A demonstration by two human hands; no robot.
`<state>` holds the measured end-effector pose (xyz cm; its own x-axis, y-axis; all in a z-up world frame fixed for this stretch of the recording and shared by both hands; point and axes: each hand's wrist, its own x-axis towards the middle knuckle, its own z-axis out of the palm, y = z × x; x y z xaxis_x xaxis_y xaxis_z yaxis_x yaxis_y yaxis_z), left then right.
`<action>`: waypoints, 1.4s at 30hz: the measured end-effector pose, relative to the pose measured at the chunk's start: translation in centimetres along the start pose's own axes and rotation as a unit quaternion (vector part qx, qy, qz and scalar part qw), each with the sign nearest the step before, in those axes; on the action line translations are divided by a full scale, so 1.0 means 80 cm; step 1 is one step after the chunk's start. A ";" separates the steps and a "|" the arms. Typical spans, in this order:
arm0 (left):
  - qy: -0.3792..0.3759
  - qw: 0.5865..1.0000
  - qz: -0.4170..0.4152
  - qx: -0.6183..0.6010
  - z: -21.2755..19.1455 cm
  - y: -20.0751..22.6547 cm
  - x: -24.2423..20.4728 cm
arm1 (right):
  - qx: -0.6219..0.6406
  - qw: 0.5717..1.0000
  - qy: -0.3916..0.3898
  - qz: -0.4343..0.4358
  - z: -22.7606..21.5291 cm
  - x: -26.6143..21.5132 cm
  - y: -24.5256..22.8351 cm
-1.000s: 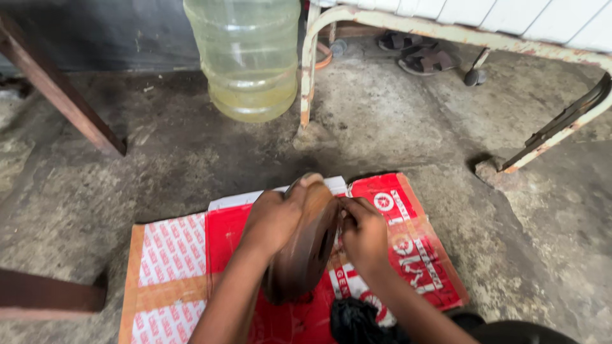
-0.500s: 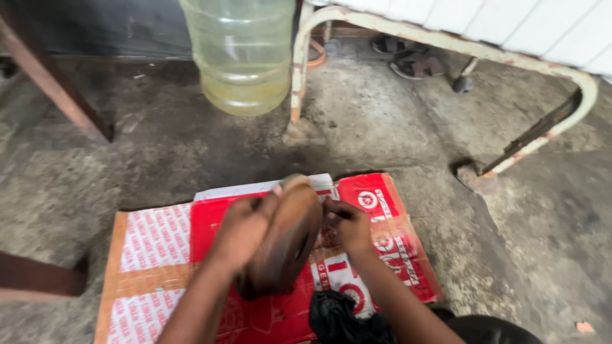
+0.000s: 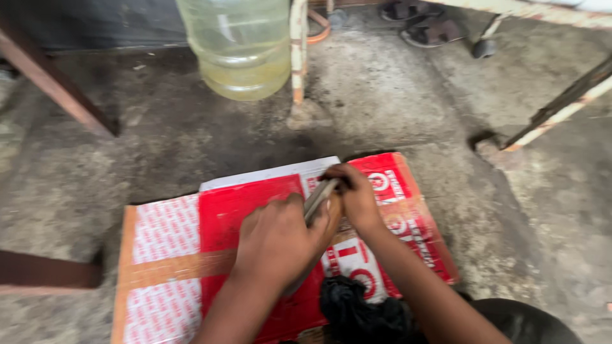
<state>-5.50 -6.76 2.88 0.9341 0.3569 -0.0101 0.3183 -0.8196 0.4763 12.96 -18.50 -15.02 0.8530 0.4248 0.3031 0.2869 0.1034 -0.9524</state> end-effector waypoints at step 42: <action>-0.005 0.970 -0.124 -0.211 0.010 -0.075 0.032 | -0.404 0.872 -0.006 -0.277 0.061 -0.109 -0.207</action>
<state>-4.90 -1.30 -0.70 0.8396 0.5137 -0.1769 0.4401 -0.4521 0.7758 -1.32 -19.54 -2.05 0.4834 0.5213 0.7032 0.8707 -0.3693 -0.3248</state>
